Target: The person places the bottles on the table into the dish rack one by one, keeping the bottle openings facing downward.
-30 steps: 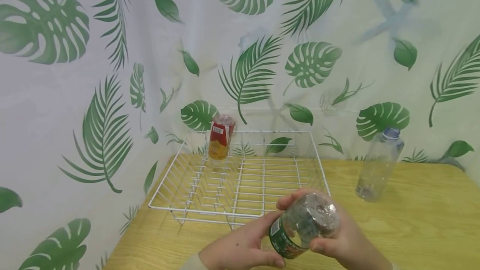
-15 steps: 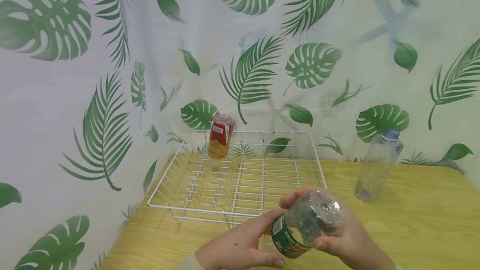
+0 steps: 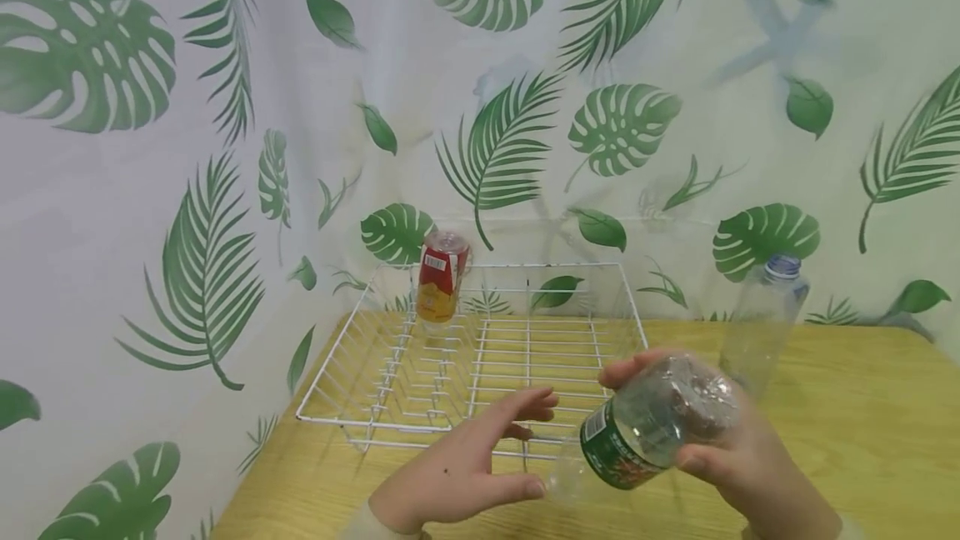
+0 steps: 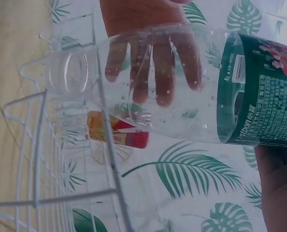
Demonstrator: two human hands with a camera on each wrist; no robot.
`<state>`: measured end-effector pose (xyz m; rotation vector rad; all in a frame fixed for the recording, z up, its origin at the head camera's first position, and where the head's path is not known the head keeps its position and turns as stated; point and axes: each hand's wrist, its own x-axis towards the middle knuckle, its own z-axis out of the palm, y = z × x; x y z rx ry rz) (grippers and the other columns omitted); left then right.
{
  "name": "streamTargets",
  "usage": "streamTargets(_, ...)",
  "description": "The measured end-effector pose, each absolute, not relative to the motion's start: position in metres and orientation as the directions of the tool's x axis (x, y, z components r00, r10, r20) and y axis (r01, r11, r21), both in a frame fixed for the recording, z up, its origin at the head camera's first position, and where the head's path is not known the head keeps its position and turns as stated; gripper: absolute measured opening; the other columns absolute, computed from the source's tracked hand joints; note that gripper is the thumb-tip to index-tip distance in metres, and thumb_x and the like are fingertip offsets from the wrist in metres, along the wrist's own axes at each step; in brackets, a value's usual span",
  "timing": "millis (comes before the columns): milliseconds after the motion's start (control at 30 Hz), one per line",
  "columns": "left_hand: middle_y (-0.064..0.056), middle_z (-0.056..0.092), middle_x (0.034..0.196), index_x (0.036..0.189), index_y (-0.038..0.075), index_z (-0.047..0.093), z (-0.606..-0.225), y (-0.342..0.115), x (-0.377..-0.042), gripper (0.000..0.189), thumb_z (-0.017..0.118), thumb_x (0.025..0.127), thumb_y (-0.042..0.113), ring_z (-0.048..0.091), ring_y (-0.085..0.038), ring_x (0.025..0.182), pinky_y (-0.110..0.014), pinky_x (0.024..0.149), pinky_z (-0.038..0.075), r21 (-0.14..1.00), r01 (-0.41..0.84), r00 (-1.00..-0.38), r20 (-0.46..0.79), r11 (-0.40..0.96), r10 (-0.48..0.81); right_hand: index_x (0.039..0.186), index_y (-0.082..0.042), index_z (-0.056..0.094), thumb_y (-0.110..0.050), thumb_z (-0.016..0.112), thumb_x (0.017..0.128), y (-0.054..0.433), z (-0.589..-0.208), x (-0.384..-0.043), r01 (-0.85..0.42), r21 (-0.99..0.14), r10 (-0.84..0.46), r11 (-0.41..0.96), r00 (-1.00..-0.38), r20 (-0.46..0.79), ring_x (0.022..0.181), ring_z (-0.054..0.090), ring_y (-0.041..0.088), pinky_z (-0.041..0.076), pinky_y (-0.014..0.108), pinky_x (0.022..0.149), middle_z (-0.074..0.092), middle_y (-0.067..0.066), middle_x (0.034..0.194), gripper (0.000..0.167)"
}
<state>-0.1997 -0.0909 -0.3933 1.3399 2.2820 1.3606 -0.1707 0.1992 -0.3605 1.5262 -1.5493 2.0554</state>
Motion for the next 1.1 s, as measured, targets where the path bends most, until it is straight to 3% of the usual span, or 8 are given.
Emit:
streamTargets(233, 0.008, 0.044, 0.152, 0.159, 0.034, 0.023, -0.377, -0.113, -0.208, 0.075, 0.067, 0.099, 0.023, 0.048, -0.019, 0.135, -0.041, 0.108, 0.044, 0.753, 0.621, -0.653, 0.344, 0.217, 0.675, 0.144, 0.015, 0.034, -0.007, 0.063, 0.099, 0.212, -0.343, -0.168, -0.62, -0.575, -0.388, -0.534, -0.425, 0.818, 0.134, 0.049, 0.036, 0.05, 0.039, 0.1, 0.049, 0.029, 0.144, 0.058)
streamTargets(333, 0.01, 0.043, 0.152, 0.158, 0.037, 0.024, -0.376, -0.12, -0.212, 0.073, 0.067, 0.099, 0.028, 0.048, -0.021, 0.133, -0.04, 0.099, 0.05, 0.76, 0.59, -0.706, 0.322, 0.273, 0.631, 0.145, 0.015, 0.032, -0.004, 0.062, 0.099, 0.217, -0.339, -0.167, -0.61, -0.559, -0.365, -0.561, -0.424, 0.829, 0.135, 0.048, 0.036, 0.049, 0.038, 0.101, 0.048, 0.031, 0.144, 0.058)
streamTargets(467, 0.011, 0.041, 0.154, 0.158, 0.041, 0.024, -0.378, -0.132, -0.217, 0.073, 0.067, 0.098, 0.038, 0.047, -0.022, 0.133, -0.043, 0.097, 0.051, 0.757, 0.529, -0.792, 0.278, 0.383, 0.544, 0.145, 0.016, 0.034, -0.002, 0.062, 0.098, 0.221, -0.337, -0.166, -0.619, -0.545, -0.337, -0.566, -0.429, 0.838, 0.134, 0.049, 0.037, 0.048, 0.037, 0.103, 0.049, 0.031, 0.143, 0.058)
streamTargets(600, 0.011, 0.039, 0.157, 0.158, 0.039, 0.027, -0.381, -0.15, -0.225, 0.073, 0.067, 0.098, 0.038, 0.045, -0.027, 0.136, -0.055, 0.105, 0.043, 0.731, 0.485, -0.855, 0.281, 0.48, 0.435, 0.144, 0.016, 0.035, -0.002, 0.063, 0.098, 0.225, -0.334, -0.166, -0.625, -0.547, -0.309, -0.557, -0.455, 0.835, 0.131, 0.052, 0.037, 0.048, 0.037, 0.102, 0.05, 0.031, 0.141, 0.058)
streamTargets(767, 0.001, 0.035, 0.16, 0.16, 0.03, 0.026, -0.389, -0.182, -0.234, 0.073, 0.065, 0.099, 0.041, 0.038, -0.033, 0.142, -0.062, 0.108, 0.037, 0.658, 0.425, -0.905, 0.298, 0.622, 0.304, 0.144, 0.017, 0.035, -0.002, 0.064, 0.098, 0.228, -0.33, -0.165, -0.63, -0.552, -0.284, -0.545, -0.481, 0.829, 0.13, 0.052, 0.038, 0.049, 0.037, 0.102, 0.051, 0.032, 0.14, 0.058)
streamTargets(800, -0.003, 0.034, 0.161, 0.161, 0.028, 0.025, -0.39, -0.189, -0.235, 0.074, 0.063, 0.099, 0.042, 0.039, -0.035, 0.141, -0.062, 0.105, 0.04, 0.634, 0.409, -0.912, 0.298, 0.656, 0.281, 0.144, 0.017, 0.035, -0.002, 0.065, 0.097, 0.229, -0.329, -0.165, -0.629, -0.554, -0.28, -0.546, -0.486, 0.828, 0.131, 0.052, 0.038, 0.048, 0.037, 0.103, 0.051, 0.032, 0.14, 0.059)
streamTargets(933, -0.019, 0.031, 0.161, 0.161, 0.014, 0.023, -0.397, -0.216, -0.242, 0.077, 0.064, 0.1, 0.036, 0.035, -0.044, 0.142, -0.065, 0.106, 0.037, 0.55, 0.358, -0.924, 0.326, 0.755, 0.201, 0.144, 0.016, 0.035, -0.002, 0.065, 0.097, 0.233, -0.329, -0.164, -0.619, -0.555, -0.27, -0.557, -0.497, 0.825, 0.132, 0.051, 0.038, 0.047, 0.037, 0.104, 0.051, 0.032, 0.141, 0.059)
streamTargets(1100, -0.026, 0.031, 0.158, 0.159, 0.004, 0.023, -0.403, -0.247, -0.249, 0.075, 0.063, 0.1, 0.027, 0.031, -0.047, 0.142, -0.066, 0.109, 0.032, 0.533, 0.293, -0.937, 0.325, 0.794, 0.127, 0.144, 0.017, 0.035, -0.002, 0.065, 0.097, 0.237, -0.327, -0.162, -0.615, -0.55, -0.247, -0.566, -0.509, 0.824, 0.132, 0.051, 0.037, 0.048, 0.037, 0.104, 0.051, 0.032, 0.141, 0.058)
